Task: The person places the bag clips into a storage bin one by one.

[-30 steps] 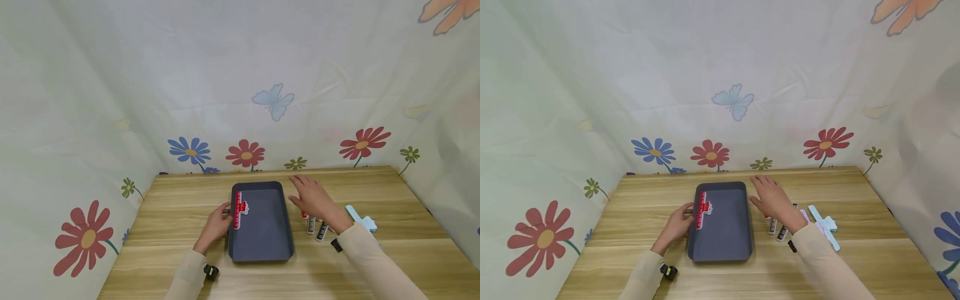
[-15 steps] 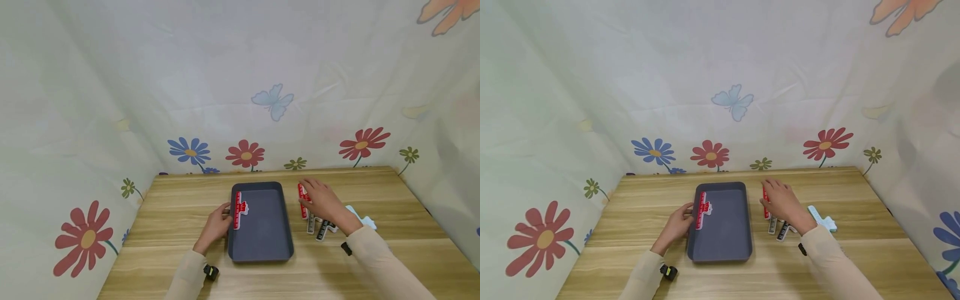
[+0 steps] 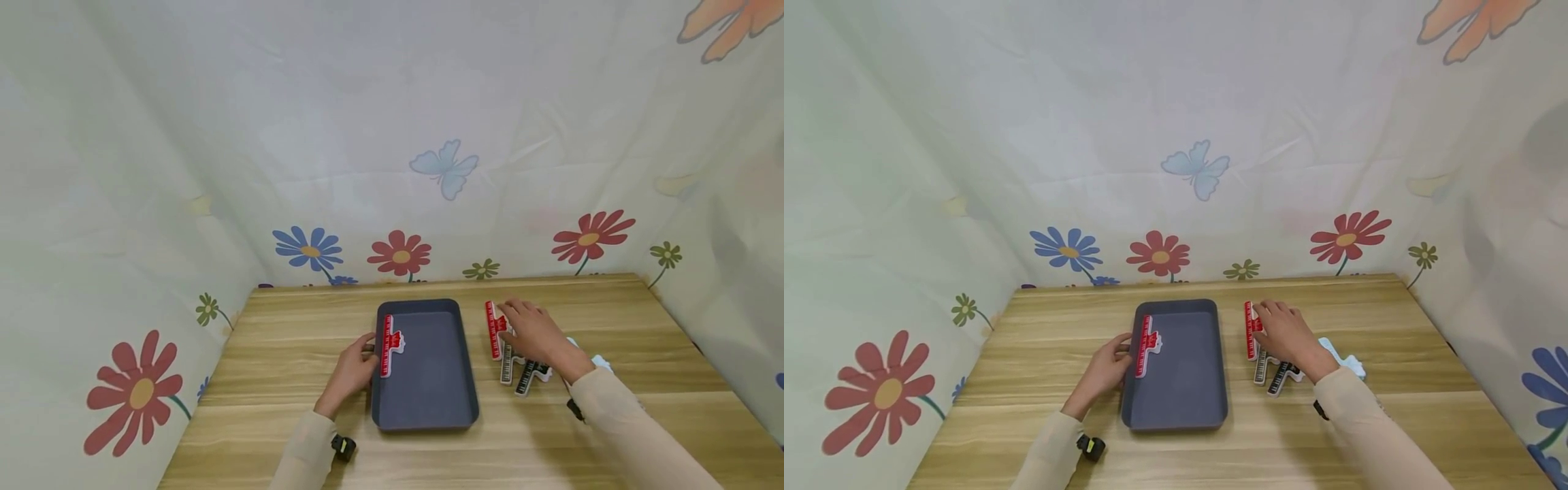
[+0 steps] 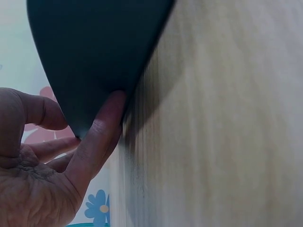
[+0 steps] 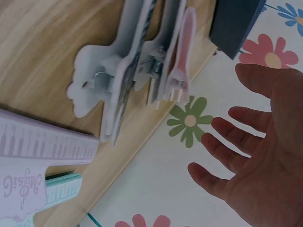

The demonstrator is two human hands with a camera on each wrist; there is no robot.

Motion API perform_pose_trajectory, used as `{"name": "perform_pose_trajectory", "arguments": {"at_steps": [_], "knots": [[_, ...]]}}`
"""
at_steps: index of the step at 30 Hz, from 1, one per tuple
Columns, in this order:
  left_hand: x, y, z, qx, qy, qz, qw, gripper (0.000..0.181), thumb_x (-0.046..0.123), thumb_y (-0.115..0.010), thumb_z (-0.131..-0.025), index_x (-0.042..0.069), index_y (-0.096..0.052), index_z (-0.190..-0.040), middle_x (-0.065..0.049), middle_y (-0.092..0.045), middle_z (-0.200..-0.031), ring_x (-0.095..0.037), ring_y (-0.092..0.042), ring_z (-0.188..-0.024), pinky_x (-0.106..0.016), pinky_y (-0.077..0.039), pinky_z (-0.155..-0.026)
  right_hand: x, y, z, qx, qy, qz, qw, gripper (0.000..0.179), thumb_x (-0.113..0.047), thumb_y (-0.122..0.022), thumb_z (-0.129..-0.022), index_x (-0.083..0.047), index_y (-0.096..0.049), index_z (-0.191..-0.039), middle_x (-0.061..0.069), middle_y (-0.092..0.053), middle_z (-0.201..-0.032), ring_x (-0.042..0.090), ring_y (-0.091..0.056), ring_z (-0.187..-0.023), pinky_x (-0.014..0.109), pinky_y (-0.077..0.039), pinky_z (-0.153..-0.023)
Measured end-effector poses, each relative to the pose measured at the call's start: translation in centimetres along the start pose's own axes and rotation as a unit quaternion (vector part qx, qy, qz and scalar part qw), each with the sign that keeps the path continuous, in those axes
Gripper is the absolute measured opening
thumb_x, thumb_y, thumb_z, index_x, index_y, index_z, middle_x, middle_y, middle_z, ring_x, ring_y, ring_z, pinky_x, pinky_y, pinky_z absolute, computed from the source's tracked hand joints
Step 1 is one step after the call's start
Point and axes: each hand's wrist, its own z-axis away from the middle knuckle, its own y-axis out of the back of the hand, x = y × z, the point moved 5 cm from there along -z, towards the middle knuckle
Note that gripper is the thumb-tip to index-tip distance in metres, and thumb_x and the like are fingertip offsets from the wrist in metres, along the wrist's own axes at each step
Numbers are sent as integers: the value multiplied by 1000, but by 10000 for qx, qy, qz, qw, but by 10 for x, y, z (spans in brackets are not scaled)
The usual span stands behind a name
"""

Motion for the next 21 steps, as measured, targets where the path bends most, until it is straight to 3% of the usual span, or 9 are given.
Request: {"name": "perform_pose_trajectory", "arguments": {"at_steps": [8, 21], "knots": [[2, 1, 1, 20, -50, -36, 10000, 54, 6, -54, -89, 4, -48, -143, -24, -65, -120, -29, -69, -100, -28, -55, -51, 5, -10, -4, -246, 75, 265, 9993, 57, -27, -68, -92, 0, -50, -139, 20, -52, -137, 42, -48, -128, 65, -41, -100], [3, 0, 2, 17, 3, 58, 10000, 56, 5, -54, -88, 4, -47, -143, -24, -65, -120, -27, -70, -95, -28, -53, -44, 9, -21, -13, -466, 231, 528, 9973, 54, -25, -67, -92, 1, -52, -137, 21, -54, -136, 43, -50, -126, 65, -43, -98]]}}
